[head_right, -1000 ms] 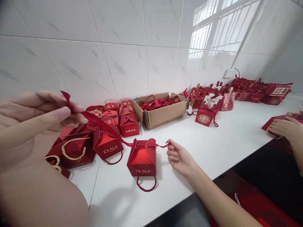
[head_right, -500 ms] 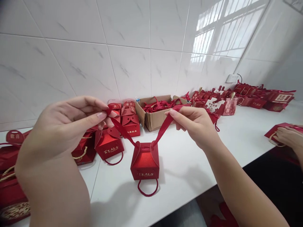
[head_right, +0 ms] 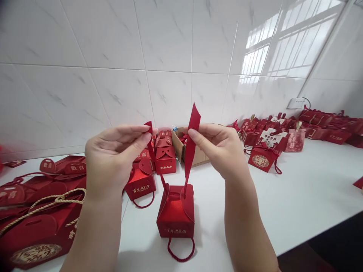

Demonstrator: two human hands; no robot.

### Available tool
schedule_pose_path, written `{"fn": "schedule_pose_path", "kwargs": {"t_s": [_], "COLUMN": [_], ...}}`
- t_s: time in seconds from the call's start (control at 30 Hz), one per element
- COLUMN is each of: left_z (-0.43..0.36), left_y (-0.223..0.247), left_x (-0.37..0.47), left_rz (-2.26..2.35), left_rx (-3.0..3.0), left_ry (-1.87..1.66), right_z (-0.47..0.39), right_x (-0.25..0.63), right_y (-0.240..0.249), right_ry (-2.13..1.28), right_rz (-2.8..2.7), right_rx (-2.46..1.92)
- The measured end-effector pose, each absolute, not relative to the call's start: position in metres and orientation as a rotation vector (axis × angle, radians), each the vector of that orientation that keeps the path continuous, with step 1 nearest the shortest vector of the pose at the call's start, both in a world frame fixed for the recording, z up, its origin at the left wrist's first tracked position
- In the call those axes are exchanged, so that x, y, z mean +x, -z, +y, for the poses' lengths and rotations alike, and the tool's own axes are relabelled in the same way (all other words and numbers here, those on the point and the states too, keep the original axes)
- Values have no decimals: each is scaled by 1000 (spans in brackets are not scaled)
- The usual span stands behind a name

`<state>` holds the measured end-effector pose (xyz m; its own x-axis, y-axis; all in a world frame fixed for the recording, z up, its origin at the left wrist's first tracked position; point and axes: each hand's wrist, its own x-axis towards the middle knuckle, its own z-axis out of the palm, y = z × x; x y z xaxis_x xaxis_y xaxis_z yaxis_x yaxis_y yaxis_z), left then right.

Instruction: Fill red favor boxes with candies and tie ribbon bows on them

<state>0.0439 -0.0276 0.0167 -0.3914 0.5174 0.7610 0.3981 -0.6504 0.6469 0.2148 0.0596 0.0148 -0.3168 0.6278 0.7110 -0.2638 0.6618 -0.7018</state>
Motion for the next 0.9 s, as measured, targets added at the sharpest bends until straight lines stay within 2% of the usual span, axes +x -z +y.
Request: {"fn": "schedule_pose_path", "kwargs": {"t_s": [0.33, 0.9], "left_z": [-20, -39], "left_y": [-14, -24], "left_x": [51, 60], "left_rz": [1331, 1171], "left_rx": [1637, 1657], "left_ry": [-2455, -2515], "right_z": [70, 47], "right_x": [206, 203], "right_y": [-4, -4], "right_ry": [-1066, -1060], "right_rz": [-1539, -1485], "right_rx": [-155, -102]}}
